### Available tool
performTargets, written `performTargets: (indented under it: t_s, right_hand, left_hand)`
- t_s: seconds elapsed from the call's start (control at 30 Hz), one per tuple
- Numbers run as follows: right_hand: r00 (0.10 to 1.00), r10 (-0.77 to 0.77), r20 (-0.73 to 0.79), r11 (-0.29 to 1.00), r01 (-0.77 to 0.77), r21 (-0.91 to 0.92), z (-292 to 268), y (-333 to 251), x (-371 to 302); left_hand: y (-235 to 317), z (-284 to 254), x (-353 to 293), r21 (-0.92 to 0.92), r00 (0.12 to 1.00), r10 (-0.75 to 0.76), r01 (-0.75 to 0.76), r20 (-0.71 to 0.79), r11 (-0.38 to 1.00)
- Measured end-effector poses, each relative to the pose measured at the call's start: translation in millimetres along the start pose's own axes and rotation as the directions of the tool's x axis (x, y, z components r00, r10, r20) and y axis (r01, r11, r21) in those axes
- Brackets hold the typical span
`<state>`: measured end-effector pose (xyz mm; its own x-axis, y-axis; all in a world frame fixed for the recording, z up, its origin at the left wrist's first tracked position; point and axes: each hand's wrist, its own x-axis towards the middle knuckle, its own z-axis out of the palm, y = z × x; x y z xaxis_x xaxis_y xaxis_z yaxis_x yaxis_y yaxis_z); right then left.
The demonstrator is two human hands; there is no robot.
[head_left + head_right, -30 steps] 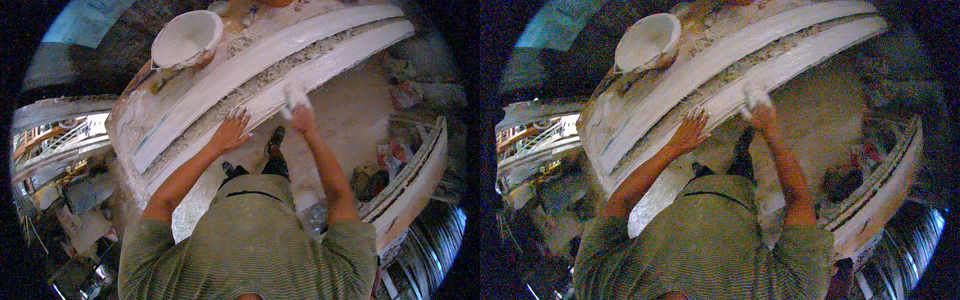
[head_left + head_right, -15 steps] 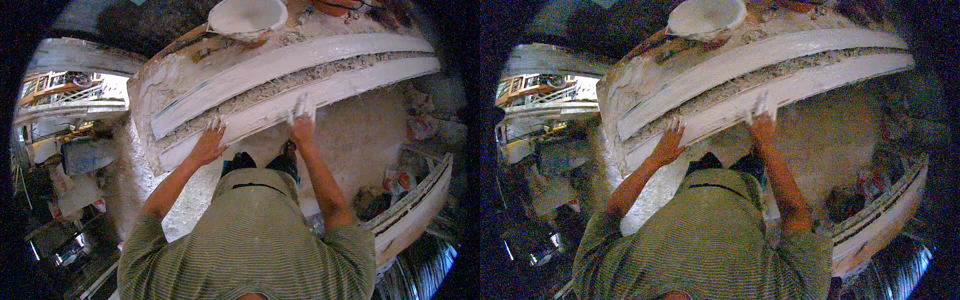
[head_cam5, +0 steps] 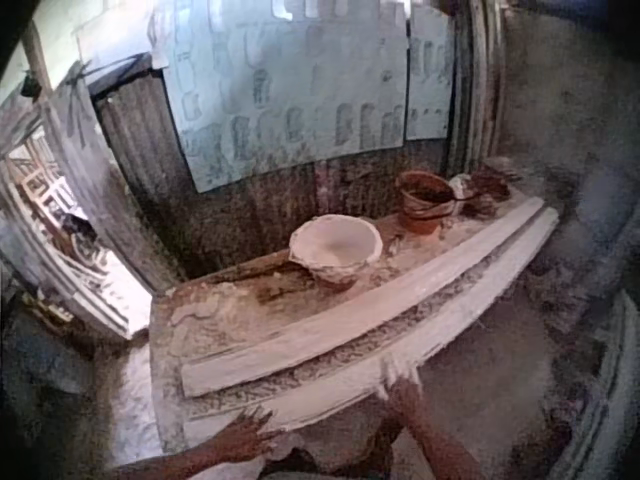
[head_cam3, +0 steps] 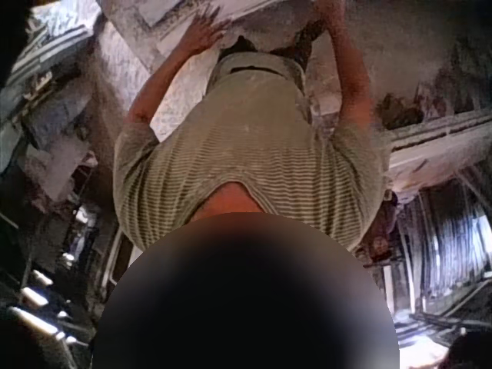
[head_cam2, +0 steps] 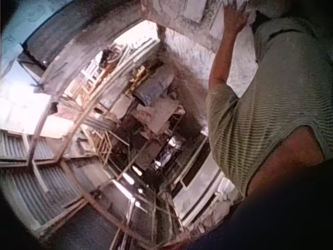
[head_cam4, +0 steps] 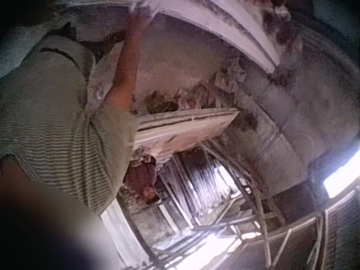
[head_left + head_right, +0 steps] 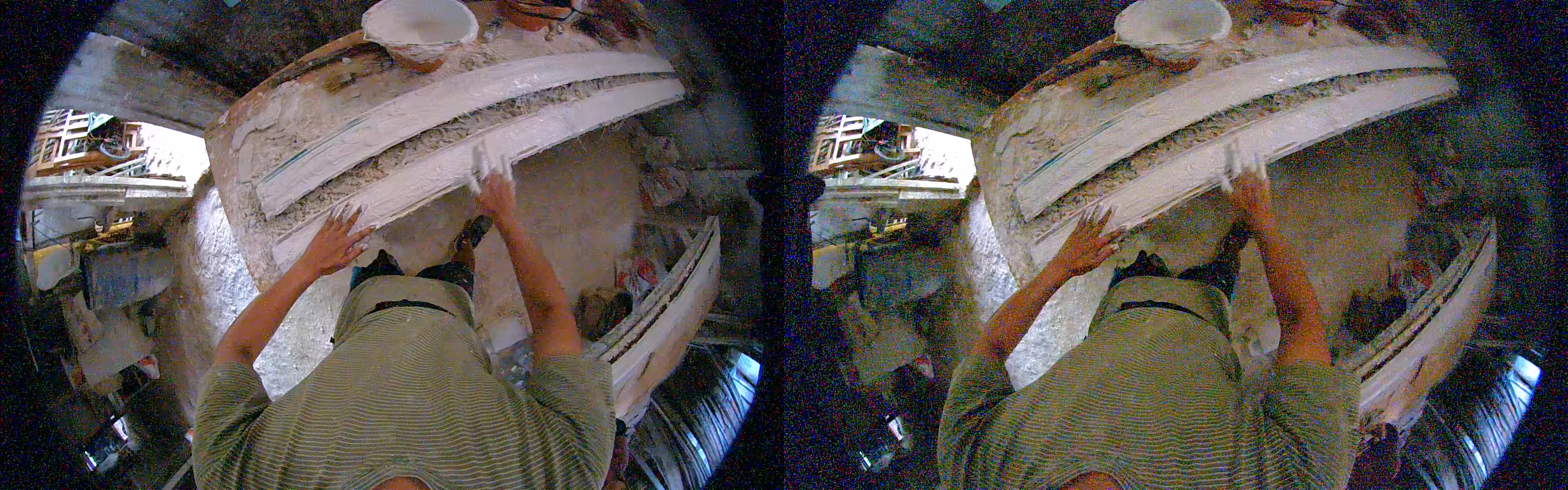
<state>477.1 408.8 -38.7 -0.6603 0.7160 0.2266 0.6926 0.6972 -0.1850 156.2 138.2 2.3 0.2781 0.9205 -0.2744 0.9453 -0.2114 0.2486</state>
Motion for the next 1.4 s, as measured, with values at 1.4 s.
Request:
performTargets:
  t_s: [1.4]
  right_hand:
    - [0.876,0.377,0.300,0.918,-0.397,0.007,-26,341,60]
  left_hand:
    - [200,-61,551,0.192,0.969,0.237,-0.221,-0.063,0.956]
